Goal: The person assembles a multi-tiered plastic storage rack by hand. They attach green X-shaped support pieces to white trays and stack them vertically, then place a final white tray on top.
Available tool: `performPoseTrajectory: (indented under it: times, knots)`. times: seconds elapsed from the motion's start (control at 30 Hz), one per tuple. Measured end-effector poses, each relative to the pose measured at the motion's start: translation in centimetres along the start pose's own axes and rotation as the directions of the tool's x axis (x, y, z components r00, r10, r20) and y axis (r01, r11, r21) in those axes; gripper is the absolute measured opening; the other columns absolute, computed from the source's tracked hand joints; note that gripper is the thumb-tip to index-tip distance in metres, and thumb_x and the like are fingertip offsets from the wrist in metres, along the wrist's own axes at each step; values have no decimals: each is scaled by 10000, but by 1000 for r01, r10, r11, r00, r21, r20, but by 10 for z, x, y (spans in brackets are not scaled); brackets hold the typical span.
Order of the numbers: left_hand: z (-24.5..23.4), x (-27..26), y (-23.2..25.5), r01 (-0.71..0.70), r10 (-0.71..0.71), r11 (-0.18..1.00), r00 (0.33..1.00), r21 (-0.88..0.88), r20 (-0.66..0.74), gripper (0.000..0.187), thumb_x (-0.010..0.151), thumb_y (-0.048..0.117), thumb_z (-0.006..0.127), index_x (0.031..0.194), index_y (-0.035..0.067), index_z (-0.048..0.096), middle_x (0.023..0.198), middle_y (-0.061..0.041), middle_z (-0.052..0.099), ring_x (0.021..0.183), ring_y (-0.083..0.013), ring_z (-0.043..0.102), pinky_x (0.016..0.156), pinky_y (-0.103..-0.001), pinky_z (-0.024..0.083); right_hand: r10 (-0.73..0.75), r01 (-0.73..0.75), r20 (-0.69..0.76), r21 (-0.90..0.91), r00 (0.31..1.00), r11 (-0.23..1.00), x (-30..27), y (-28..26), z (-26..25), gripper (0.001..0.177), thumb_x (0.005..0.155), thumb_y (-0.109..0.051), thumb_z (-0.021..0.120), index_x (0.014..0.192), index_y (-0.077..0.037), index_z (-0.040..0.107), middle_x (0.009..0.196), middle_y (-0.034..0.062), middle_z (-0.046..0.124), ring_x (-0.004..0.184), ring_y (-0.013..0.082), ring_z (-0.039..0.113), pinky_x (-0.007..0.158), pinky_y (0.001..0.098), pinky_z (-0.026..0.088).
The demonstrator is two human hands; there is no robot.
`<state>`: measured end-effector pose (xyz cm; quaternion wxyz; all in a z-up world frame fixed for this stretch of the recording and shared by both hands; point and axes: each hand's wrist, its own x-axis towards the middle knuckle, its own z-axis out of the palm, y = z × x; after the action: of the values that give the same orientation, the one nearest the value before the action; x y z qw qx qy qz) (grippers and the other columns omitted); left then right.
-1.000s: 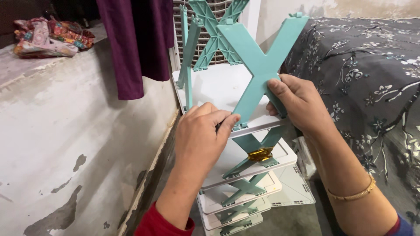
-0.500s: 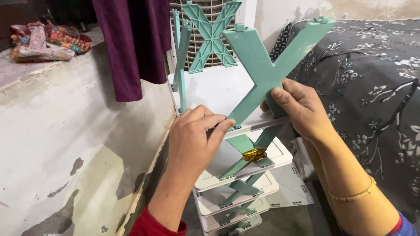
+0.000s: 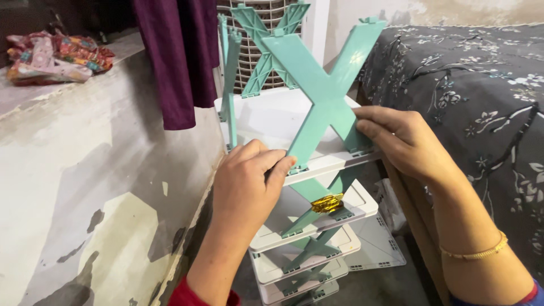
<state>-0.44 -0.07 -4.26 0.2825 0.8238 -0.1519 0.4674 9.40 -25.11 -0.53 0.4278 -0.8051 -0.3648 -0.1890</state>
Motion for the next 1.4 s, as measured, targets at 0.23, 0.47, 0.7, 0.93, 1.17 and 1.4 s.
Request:
performPoseTrajectory:
  times: [0.23,0.47,0.7,0.93,1.17,1.4]
  knots:
    - [-3,4,7,21,-20,1000,999,-11,45,120,875,206,758,893,93,795,759,-40,647,723,-240,622,671,-390,475,-42,42,1,-178,999,983,-6,4,-16,235,930,-91,684,1149,-24,736,925,88,792,809,125,719,742,290,574]
    - [1,8,12,82,-79,996,994,-39,80,123,876,206,747,898,95,796,777,-27,668,733,-231,641,681,-380,488,-78,75,-10,-177,997,981,-8,10,-19,224,930,-73,680,1144,-33,734,923,95,783,813,123,721,752,294,571]
    - [-1,9,8,116,-113,993,987,-16,117,137,867,217,751,913,96,798,770,-33,658,724,-237,635,662,-378,485,-150,145,-17,-176,989,974,-8,14,-17,206,930,-62,690,1128,-22,727,933,94,767,823,133,722,763,293,563]
    - [1,10,4,136,-135,991,987,-3,90,140,864,227,757,903,98,795,777,-32,661,716,-228,643,645,-376,492,-211,192,-74,-208,975,959,-7,18,-5,192,924,-42,702,1114,-19,721,921,106,740,810,142,717,752,297,556]
    - [1,10,6,135,-134,991,985,0,109,158,863,255,754,896,110,805,777,-25,679,727,-223,657,639,-371,500,-140,136,-17,-156,990,978,-6,20,-13,192,922,-62,699,1105,-14,728,875,83,744,755,131,697,718,293,559]
    - [-4,12,8,192,-190,981,968,2,163,197,854,294,757,915,112,800,780,-24,686,714,-214,665,646,-361,508,-157,157,8,-118,988,980,-8,23,-14,201,938,-85,691,1123,-23,739,889,69,748,785,123,692,737,284,557]
